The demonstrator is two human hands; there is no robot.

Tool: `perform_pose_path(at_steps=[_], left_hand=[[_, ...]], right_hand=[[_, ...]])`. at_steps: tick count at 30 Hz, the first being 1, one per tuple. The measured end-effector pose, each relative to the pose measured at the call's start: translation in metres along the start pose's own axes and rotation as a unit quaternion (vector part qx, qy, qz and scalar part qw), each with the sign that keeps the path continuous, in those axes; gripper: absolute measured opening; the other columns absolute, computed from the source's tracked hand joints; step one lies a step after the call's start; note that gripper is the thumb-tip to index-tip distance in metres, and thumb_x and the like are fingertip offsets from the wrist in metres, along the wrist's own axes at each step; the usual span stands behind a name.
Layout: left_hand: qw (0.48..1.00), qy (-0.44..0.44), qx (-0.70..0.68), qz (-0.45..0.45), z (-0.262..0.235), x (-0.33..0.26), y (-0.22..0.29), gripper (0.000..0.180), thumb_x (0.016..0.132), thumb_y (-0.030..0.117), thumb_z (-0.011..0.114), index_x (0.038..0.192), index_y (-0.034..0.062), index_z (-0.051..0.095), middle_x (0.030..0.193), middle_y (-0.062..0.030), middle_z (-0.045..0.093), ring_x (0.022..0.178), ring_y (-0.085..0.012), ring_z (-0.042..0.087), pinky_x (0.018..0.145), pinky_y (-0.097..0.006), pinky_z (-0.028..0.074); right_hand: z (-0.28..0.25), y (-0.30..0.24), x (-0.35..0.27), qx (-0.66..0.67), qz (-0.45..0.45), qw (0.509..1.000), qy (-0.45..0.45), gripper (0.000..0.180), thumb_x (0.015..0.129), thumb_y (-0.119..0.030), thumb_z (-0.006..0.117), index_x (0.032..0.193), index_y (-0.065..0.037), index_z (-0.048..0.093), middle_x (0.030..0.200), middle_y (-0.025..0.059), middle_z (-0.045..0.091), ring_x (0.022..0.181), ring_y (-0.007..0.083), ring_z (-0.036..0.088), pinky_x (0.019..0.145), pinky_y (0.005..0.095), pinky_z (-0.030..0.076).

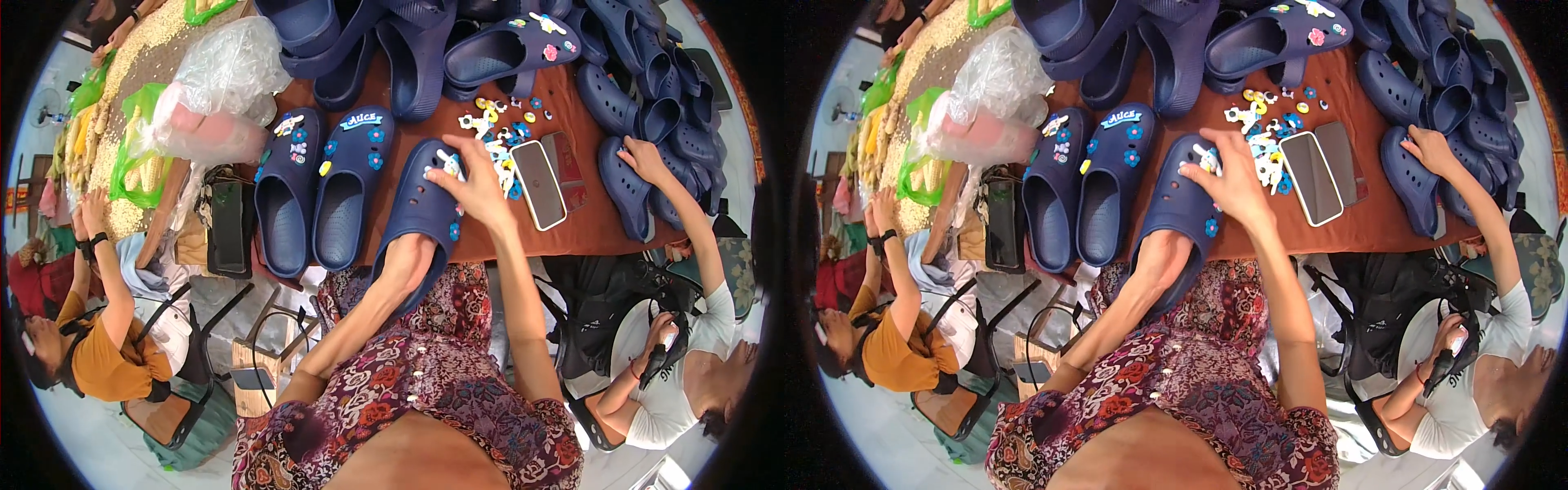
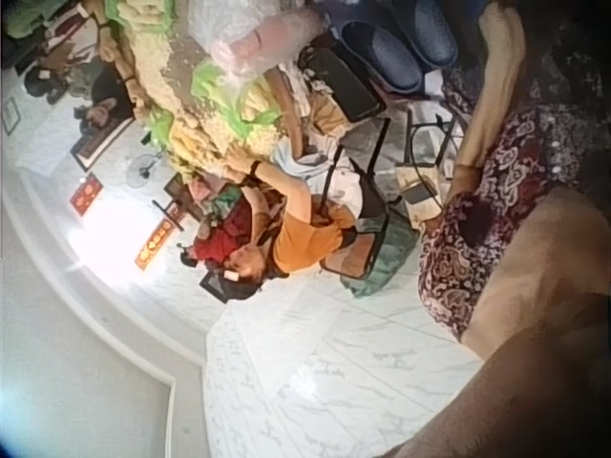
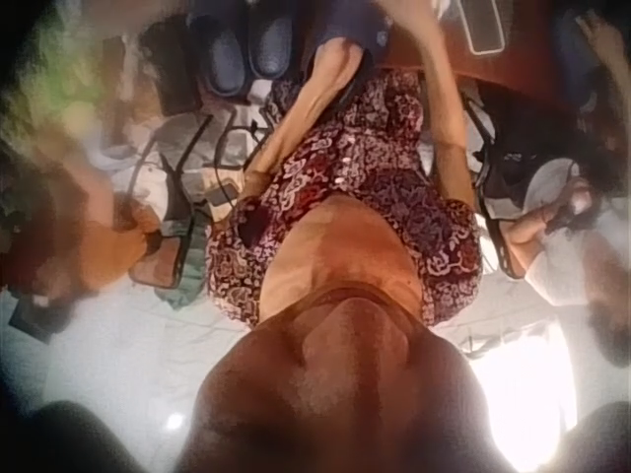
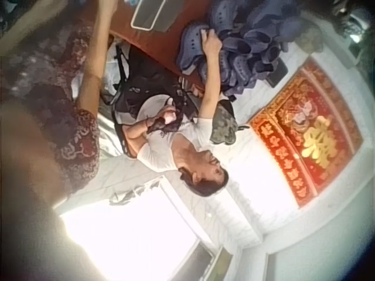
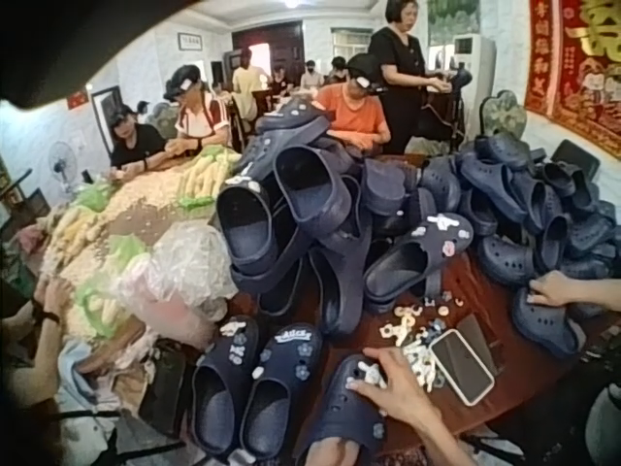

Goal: The person is seen inserting various decorative charms into the holes of a blue foam clog.

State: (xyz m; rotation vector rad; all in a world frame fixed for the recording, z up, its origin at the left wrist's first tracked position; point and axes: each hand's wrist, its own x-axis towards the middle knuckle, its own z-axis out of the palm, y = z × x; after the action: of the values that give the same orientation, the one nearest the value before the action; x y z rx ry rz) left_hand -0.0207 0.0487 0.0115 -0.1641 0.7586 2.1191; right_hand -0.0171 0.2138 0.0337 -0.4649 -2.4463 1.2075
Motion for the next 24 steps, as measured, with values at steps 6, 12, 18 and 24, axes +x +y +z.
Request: perform_pose_path(at_steps=[6,12,18,24], left_hand=[[0.998,0.012,-0.053,-0.022,-0.021,-0.005,-0.014,0.037,0.097,0.013,0.047,0.131,-0.0023,0.043,0.133,-0.0103,0.049,0.123,-0.0215,0.047,0.108,-0.038,0.034],[0.997,0.021,-0.070,-0.033,-0.027,-0.010,-0.012,0.034,0.094,0.007,0.048,0.126,-0.0043,0.047,0.128,-0.0097,0.053,0.119,-0.0214,0.049,0.105,-0.039,0.036],[0.997,-0.015,-0.064,-0.030,-0.020,-0.024,-0.005,0.032,0.087,0.008,0.054,0.118,-0.0025,0.052,0.118,-0.0097,0.058,0.115,-0.0226,0.051,0.105,-0.041,0.035],[0.983,0.031,-0.175,-0.054,-0.005,-0.029,0.008,0.047,0.083,0.033,0.062,0.120,0.0054,0.052,0.121,-0.0090,0.054,0.123,-0.0274,0.044,0.109,-0.046,0.030]], right_hand=[[0.010,0.004,-0.017,0.045,0.032,0.997,0.051,0.046,0.079,-0.021,0.073,0.117,-0.001,0.057,0.111,0.0151,0.054,0.104,0.0286,0.055,0.088,0.0375,0.045],[-0.016,0.037,0.014,-0.045,0.024,0.991,0.123,0.018,0.084,-0.012,0.064,0.102,-0.007,0.067,0.090,0.0108,0.061,0.087,0.0246,0.060,0.077,0.0355,0.046],[-0.013,0.068,0.048,-0.206,-0.014,0.970,0.129,0.018,0.080,-0.015,0.069,0.096,-0.010,0.070,0.086,0.0085,0.060,0.084,0.0267,0.059,0.075,0.0390,0.046],[-0.006,0.082,0.061,-0.298,0.004,0.949,0.098,0.037,0.067,-0.032,0.080,0.097,-0.013,0.071,0.097,0.0109,0.063,0.096,0.0308,0.057,0.081,0.0431,0.043]])
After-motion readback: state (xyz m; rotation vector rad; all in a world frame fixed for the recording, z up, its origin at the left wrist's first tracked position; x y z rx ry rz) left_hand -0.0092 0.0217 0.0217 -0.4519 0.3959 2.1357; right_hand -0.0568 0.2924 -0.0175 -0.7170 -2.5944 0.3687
